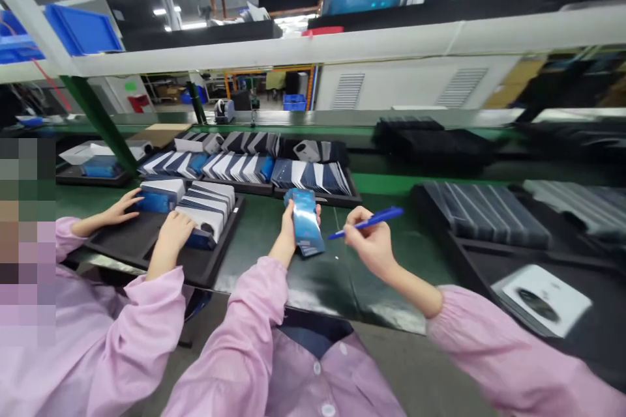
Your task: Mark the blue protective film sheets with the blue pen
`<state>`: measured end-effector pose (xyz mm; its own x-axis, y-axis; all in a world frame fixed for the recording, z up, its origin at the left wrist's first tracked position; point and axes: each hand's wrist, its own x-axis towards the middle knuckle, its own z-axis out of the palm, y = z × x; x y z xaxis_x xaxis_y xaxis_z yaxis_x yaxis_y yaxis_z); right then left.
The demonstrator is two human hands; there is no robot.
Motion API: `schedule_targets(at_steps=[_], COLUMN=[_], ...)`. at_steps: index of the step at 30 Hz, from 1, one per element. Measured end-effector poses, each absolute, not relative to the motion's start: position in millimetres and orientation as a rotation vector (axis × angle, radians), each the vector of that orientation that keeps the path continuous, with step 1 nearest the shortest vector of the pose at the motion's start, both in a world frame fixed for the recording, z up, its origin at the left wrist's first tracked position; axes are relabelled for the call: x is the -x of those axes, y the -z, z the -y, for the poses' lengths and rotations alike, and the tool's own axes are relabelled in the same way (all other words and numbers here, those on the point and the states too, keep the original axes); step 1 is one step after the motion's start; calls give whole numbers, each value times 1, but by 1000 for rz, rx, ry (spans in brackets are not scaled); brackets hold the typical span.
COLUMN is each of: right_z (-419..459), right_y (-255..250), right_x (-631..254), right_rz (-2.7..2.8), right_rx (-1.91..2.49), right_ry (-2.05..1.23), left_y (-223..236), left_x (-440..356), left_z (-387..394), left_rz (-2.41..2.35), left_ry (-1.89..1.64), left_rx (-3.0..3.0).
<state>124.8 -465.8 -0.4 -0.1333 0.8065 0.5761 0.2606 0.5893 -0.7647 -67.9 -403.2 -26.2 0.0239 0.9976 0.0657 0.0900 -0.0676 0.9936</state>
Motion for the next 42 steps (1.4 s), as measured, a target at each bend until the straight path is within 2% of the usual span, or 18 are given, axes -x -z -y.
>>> schedule_targets(at_steps=[2,6,15,42], right_z=[467,452,417,431], right_y=[13,49,76,73], right_x=[-133,-105,-91,-103], right_rz=[1378,1255,1179,1514], right_rx=[969,1005,965,1112], right_ry=[-799,-968,-1140,-880], left_y=[43,67,73,80], left_x=[32,24,33,30], left_z=[391,383,378,377], left_rz=[-982,-680,-497,-642], left_ry=[-1192,-1221,-1212,-1074], left_rx=[-1102,-708,-374,-456])
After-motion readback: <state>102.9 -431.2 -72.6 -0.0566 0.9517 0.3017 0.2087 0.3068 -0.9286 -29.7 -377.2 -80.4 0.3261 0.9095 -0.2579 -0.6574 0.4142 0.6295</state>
